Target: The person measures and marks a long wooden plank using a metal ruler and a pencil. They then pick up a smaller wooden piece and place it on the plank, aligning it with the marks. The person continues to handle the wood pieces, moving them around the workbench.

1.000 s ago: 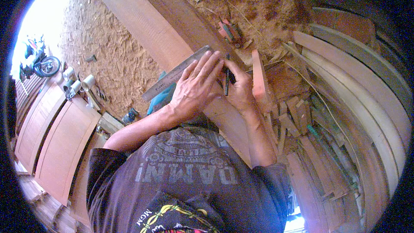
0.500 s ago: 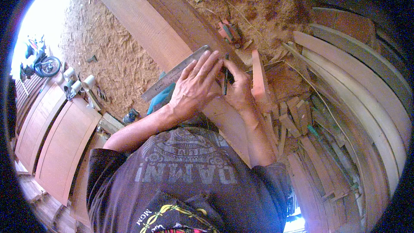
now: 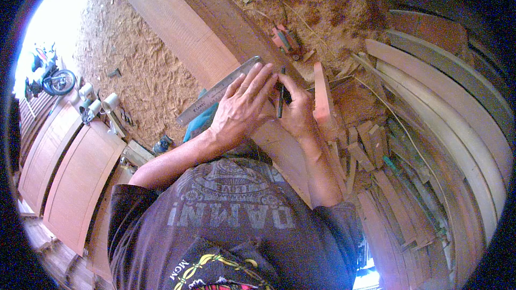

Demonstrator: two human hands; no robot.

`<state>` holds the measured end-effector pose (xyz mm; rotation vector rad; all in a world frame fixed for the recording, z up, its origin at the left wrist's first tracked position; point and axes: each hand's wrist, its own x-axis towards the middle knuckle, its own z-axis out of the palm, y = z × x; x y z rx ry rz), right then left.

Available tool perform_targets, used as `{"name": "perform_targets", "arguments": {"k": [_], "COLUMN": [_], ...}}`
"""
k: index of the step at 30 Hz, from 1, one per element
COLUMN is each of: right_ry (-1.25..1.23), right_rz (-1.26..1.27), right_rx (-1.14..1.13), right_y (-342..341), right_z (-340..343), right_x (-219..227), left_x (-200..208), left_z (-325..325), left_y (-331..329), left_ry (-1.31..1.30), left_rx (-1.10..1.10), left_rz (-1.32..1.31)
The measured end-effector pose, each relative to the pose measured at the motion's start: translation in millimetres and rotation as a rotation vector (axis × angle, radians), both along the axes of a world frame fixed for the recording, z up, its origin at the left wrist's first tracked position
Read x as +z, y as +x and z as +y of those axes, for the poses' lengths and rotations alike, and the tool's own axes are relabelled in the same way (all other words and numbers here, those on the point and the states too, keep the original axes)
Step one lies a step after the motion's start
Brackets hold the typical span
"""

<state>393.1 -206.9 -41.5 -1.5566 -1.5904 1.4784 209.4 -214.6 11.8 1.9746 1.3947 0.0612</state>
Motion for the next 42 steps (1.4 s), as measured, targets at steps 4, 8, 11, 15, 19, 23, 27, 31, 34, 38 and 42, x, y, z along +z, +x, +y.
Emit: {"name": "perform_targets", "arguments": {"k": [4, 8, 11, 15, 19, 23, 27, 31, 34, 38, 42], "right_ry": [0.034, -0.125, -0.051, 0.215, 0.306, 0.333, 0.438, 0.382, 0.277, 0.148, 0.293], "right_rz": [0.010, 0.219, 0.231, 0.150, 0.084, 0.087, -0.119, -0.125, 0.051, -0.042, -0.148], "right_rx": [-0.003, -0.223, -0.066, 0.265, 0.418, 0.489, 0.560, 0.491, 0.520, 0.500, 0.331], "right_y": [5.1, 12.3, 6.4, -28.3, -57.7, -68.5, -59.1, -57.6, -66.1, -61.2, -28.7], "right_z": [13.2, 47.5, 73.8, 94.9, 97.1, 106.5, 120.5, 122.0, 116.9, 116.6, 114.3], "right_x": [8.5, 31.1, 44.4, 35.9, 22.7, 20.9, 30.2, 34.2, 33.5, 36.4, 35.1], "left_x": [-3.2, -5.3, -6.0, -8.3, -14.1, -23.6, -22.6, -20.6, -19.6, -15.6, -18.1], "left_z": [0.6, 1.3, 1.5, -2.1, -8.1, -6.0, -6.2, -4.0, -2.4, -4.2, -4.1], "left_y": [-2.8, -4.7, -5.1, -4.9, -6.3, -7.0, -7.2, -7.1, -7.5, -6.9, -4.5], "left_ry": [0.036, 0.069, 0.103, 0.128, 0.124, 0.138, 0.205, 0.222, 0.114, 0.101, 0.200], "left_rx": [-0.038, -0.041, -0.062, -0.041, -0.052, -0.058, -0.033, -0.014, -0.031, -0.049, 0.010], "left_rz": [-0.003, -0.038, -0.010, -0.053, -0.077, -0.087, -0.105, -0.110, -0.107, -0.070, -0.103]}}
